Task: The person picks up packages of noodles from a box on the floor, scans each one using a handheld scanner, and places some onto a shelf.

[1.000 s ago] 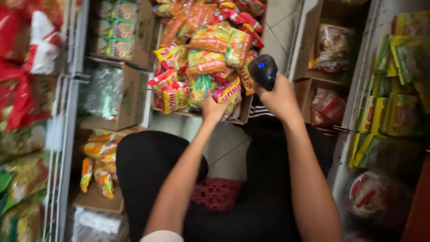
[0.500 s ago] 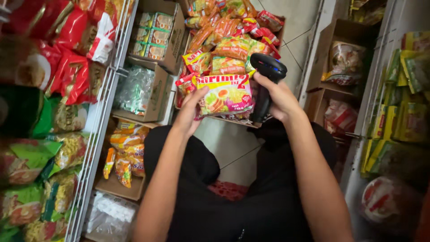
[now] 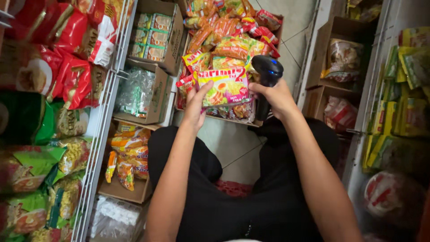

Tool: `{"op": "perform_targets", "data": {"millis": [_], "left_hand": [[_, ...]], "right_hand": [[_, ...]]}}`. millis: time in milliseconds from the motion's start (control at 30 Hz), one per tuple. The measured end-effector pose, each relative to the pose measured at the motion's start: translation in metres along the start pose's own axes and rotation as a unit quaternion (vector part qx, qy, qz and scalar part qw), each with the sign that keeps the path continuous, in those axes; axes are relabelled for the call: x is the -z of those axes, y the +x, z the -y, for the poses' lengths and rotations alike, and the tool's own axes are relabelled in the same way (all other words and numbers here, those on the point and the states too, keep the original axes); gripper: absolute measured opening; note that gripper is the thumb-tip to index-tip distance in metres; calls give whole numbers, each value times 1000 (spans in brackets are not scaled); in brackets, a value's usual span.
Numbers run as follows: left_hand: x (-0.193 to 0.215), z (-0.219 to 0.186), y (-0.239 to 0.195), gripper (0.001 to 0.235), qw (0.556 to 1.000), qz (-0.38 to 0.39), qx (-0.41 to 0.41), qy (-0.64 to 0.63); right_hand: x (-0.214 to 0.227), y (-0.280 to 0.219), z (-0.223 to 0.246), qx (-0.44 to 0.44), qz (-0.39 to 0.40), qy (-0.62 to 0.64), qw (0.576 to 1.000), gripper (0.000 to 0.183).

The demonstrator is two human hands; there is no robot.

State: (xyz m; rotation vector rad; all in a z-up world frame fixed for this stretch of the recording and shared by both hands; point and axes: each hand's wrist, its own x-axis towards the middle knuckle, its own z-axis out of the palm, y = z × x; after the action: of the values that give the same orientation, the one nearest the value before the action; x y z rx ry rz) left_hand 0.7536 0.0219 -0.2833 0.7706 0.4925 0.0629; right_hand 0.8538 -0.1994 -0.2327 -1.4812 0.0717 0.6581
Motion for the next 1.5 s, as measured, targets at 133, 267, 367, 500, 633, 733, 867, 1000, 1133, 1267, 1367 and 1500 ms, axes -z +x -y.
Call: {"op": "perform_targets", "data": {"millis": [133, 267, 367, 500, 633, 733, 867, 1000, 1133, 1267, 1367, 1500], "left_hand": [[0, 2, -1, 54, 1000, 3, -8, 1], [-1, 2, -4, 52, 999, -24, 31, -10], [1, -1, 1, 48, 998, -43, 44, -7], [11, -8, 6, 45, 1000, 21, 10, 10], [11, -8, 8, 45, 999, 23, 39, -17], [8, -1, 9, 48, 999, 5, 24, -30], [12, 0, 13, 49, 998, 26, -45, -44], [12, 1, 13, 50, 998, 9, -61, -32], [14, 2, 12, 51, 996, -10, -71, -53], [15, 6, 15, 51, 996, -2, -87, -38], [17, 12, 16, 50, 996, -6, -84, -38], [16, 14, 17, 48, 996, -5, -81, -40]], "right_hand": [[3, 0, -5, -4, 23, -10, 1000, 32], [4, -1, -3, 0, 20, 17, 1000, 35], [3, -4, 3, 6, 25, 14, 1000, 34], [2, -10, 17, 33, 29, 53, 998, 36], [-6, -19, 21, 42, 10, 61, 997, 35], [-6, -22, 23, 29, 25, 97, 995, 35], [-7, -25, 25, -61, 57, 87, 993, 36], [-12, -26, 23, -59, 85, 65, 992, 35], [-10, -26, 23, -101, 76, 78, 989, 30], [-15, -25, 19, -81, 85, 84, 989, 29], [-16, -26, 21, -71, 97, 55, 991, 33], [-20, -28, 24, -50, 80, 33, 995, 34]]}}
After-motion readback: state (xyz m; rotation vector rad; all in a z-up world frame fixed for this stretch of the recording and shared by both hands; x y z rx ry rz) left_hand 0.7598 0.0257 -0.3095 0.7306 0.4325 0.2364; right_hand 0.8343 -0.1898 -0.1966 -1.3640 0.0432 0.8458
